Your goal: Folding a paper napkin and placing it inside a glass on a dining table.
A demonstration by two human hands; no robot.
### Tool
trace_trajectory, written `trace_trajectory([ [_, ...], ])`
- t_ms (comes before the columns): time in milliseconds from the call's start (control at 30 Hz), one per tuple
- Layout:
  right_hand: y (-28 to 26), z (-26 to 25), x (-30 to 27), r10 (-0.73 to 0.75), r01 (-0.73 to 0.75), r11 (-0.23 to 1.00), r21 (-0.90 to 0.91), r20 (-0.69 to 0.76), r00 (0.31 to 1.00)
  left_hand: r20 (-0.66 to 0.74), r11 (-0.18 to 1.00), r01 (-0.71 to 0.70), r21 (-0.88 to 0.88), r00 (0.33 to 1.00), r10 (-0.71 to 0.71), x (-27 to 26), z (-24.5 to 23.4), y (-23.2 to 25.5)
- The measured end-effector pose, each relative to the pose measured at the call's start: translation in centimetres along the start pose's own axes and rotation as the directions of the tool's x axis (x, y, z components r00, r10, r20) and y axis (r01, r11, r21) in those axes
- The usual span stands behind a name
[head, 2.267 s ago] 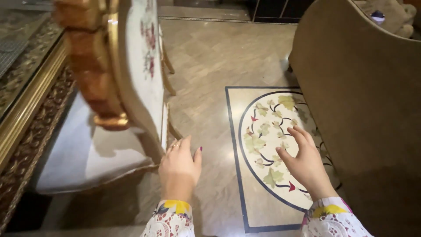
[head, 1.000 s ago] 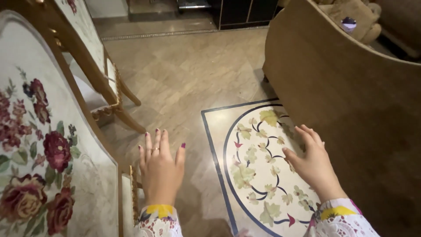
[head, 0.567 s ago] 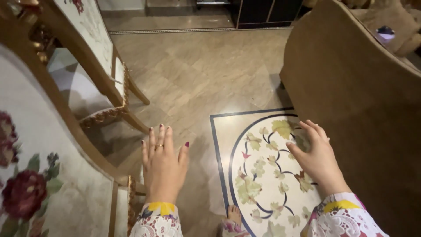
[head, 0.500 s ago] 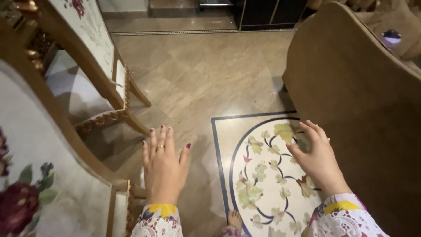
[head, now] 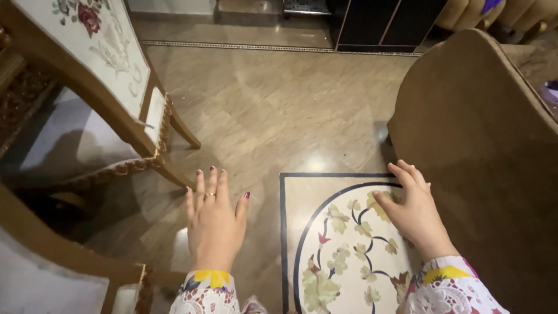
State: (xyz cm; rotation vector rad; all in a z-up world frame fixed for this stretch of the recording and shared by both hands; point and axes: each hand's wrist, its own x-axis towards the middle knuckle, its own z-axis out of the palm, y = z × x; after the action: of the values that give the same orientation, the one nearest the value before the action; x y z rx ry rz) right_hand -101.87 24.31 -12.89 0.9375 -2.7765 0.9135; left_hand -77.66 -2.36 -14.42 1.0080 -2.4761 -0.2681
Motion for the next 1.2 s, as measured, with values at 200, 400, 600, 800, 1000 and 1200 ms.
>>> trace_trajectory([
  [200, 0.4, 1.2, 4.5, -0.02, 0.02, 1.0, -0.008, 0.036, 0.999, 0.012, 0.999, 0.038, 0.016, 0.999, -0.038, 3.6, 1.5, 0.4],
  [400, 0.4, 3.2, 9.9, -0.029, 0.031, 0.999, -0.039, 0.037, 0.999, 0.001, 0.999, 0.048, -0.016, 0.999, -0.048, 9.1, 3.6, -0.1],
  [600, -1.5, 5.1, 16.0, -0.037, 0.038, 0.999, -0.038, 0.033, 0.999, -0.004, 0.999, 0.025, -0.033, 1.0, -0.026, 15.6, 5.1, -1.5],
  [800, -3.1, 7.7, 21.9, -0.01, 0.011, 0.999, -0.04, 0.03, 1.0, 0.017, 1.0, 0.017, -0.015, 1.0, -0.017, 22.0, 6.1, -3.4],
  [1000, -4.9, 9.7, 26.5, -0.022, 0.022, 0.998, -0.066, 0.001, 1.0, 0.028, 0.999, 0.015, -0.032, 1.0, -0.015, 26.8, 7.2, -4.7],
  [1200, -5.6, 11.4, 30.3, -0.042, 0.043, 0.998, -0.047, 0.005, 0.999, 0.044, 0.999, 0.023, -0.05, 0.999, -0.021, 30.6, 8.3, -5.2],
])
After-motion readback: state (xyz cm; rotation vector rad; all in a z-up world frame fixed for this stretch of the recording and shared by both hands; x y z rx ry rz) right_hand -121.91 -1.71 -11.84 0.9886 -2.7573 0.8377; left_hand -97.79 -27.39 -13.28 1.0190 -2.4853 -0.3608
